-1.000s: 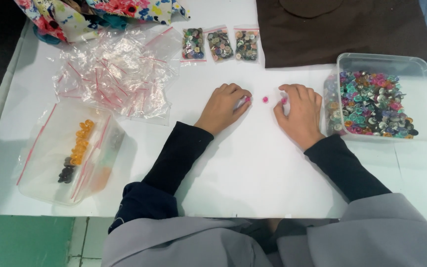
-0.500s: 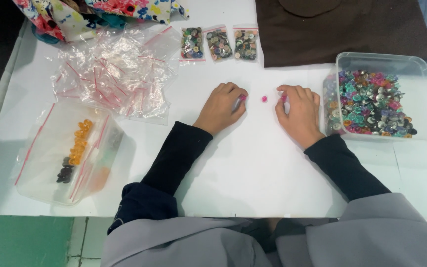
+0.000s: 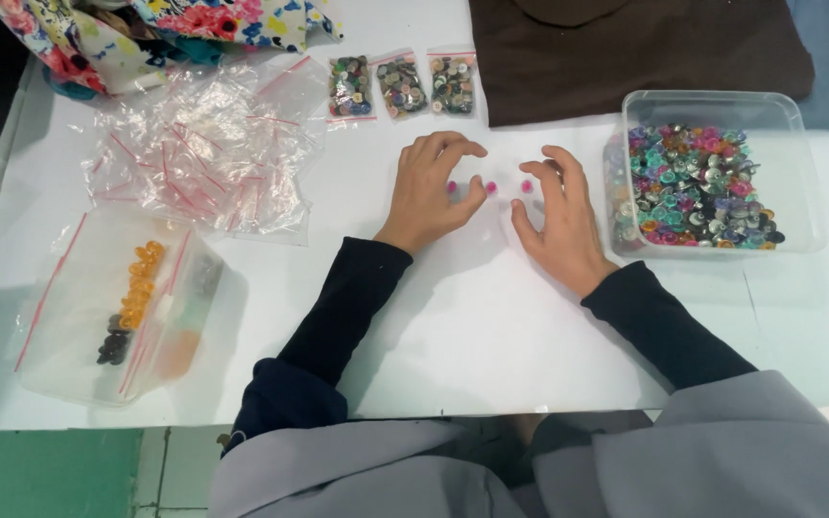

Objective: Sorting pink buttons from a mixed container and placing them into a small resealable plastic bag.

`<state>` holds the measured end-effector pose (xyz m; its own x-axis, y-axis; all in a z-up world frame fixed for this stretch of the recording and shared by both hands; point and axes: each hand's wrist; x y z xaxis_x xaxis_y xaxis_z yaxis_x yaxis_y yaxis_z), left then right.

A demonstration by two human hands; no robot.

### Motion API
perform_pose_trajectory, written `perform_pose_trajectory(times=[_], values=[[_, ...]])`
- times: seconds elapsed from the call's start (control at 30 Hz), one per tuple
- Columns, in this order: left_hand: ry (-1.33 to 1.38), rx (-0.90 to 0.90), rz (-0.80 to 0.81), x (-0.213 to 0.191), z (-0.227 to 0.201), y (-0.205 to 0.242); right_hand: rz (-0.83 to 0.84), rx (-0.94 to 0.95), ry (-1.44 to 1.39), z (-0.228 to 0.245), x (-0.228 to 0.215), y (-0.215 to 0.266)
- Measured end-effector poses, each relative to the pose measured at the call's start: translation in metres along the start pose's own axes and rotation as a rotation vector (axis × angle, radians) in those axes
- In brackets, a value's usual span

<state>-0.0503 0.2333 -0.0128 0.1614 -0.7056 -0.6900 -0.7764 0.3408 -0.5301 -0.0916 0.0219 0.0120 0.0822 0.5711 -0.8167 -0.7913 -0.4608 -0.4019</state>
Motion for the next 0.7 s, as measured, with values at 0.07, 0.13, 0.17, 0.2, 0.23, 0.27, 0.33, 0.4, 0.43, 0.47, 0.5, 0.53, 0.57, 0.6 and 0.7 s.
perform_pose_trajectory(times=[0.07,0.13,0.17,0.2,0.23,0.27,0.33,0.4,0.43,0.47,0.5,0.53,0.57,0.6,0.7], values=[[0.025,0.027,-0.025,0.005,-0.017,-0.012,-0.007,-0.011,-0.052,0.018,-0.016,0.004],[0.046,0.057,-0.054,0.011,-0.034,-0.024,-0.018,-0.027,-0.102,0.033,-0.033,0.007],[0.067,0.096,-0.027,0.015,-0.042,-0.030,-0.042,-0.077,-0.097,0.039,-0.041,0.008],[0.089,0.136,-0.001,0.018,-0.049,-0.036,-0.067,-0.128,-0.092,0.045,-0.049,0.008],[0.088,0.139,0.000,0.022,-0.057,-0.040,-0.070,-0.128,-0.091,0.044,-0.057,0.009],[0.077,0.174,0.001,0.025,-0.063,-0.045,-0.120,-0.143,-0.071,0.042,-0.066,0.010],[0.070,0.217,-0.002,0.027,-0.081,-0.057,-0.174,-0.158,-0.042,0.036,-0.088,0.008],[0.195,0.231,0.025,0.024,-0.103,-0.066,-0.255,-0.119,0.010,0.030,-0.114,0.008],[0.201,0.233,0.026,0.031,-0.108,-0.072,-0.254,-0.115,0.014,0.022,-0.124,0.008],[0.208,0.233,0.060,0.037,-0.113,-0.078,-0.211,-0.068,0.064,0.014,-0.133,0.007],[0.216,0.233,0.096,0.044,-0.118,-0.084,-0.168,-0.020,0.113,0.005,-0.143,0.007],[0.222,0.236,0.098,0.060,-0.120,-0.091,-0.168,-0.015,0.117,-0.012,-0.148,0.009],[0.179,0.237,0.182,0.075,-0.120,-0.097,0.007,0.109,0.142,-0.028,-0.151,0.010],[0.135,0.239,0.266,0.090,-0.122,-0.104,0.184,0.230,0.166,-0.045,-0.155,0.012],[-0.047,0.151,0.589,0.111,-0.146,-0.111,0.593,0.486,0.058,-0.068,-0.159,0.013]])
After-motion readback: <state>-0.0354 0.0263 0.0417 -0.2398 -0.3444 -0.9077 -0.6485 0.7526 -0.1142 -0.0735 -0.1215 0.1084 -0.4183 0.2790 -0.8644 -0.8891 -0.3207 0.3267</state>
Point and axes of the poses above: each hand's wrist, its own y-axis away from the middle knuckle, its own x-axis out of the palm, z = x × y, and after that the axes turned 8 degrees about z, right-handed
